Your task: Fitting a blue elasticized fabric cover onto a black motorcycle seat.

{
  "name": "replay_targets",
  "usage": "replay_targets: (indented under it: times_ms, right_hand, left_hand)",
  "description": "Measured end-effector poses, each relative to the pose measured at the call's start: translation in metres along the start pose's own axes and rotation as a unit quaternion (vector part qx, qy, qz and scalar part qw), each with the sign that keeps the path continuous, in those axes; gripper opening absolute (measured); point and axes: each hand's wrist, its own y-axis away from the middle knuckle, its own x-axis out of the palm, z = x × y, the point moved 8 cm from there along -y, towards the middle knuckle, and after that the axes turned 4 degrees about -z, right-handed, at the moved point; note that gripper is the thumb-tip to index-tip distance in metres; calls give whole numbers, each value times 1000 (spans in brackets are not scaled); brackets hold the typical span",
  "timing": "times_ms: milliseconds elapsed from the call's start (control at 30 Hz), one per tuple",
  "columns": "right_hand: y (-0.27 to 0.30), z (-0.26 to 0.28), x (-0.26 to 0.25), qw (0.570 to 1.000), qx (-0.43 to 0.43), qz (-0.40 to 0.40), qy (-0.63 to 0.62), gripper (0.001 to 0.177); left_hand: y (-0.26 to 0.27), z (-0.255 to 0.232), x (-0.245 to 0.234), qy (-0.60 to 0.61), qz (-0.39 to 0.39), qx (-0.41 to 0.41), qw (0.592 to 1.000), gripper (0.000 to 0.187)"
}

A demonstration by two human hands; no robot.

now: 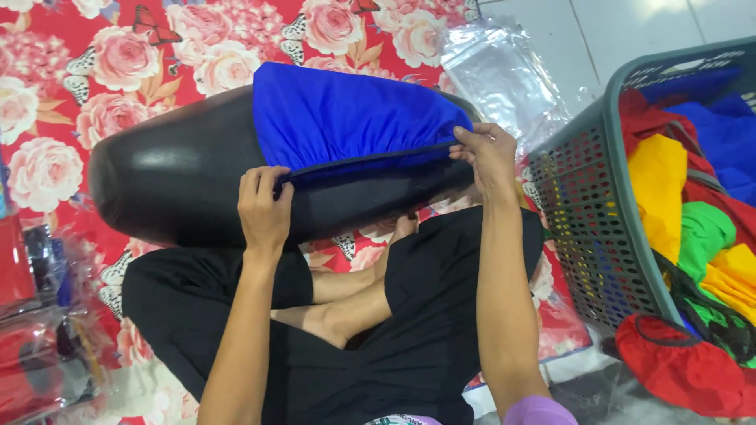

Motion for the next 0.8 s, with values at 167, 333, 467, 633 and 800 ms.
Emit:
replay_targets:
  times_ms: [167, 333, 467, 633, 800]
  right_hand:
    - [-16, -42, -29, 999, 40, -9, 31, 39]
    - [-23, -73, -34, 996, 65, -32, 58, 47]
    - [-14, -57, -30, 990, 48, -47, 123, 39]
    - [-7, -47, -34, 984, 22, -91, 149, 28]
    - [-11, -54, -32, 980, 24, -80, 183, 26]
  left_hand:
    - [3, -9, 1, 29, -2, 60, 998, 34]
    - [6, -5, -2, 20, -25, 38, 999, 33]
    - [24, 15, 12, 65, -44, -33, 996, 34]
    - [25, 11, 12, 64, -63, -56, 994, 30]
    - [32, 10, 13, 54, -80, -51, 994, 28]
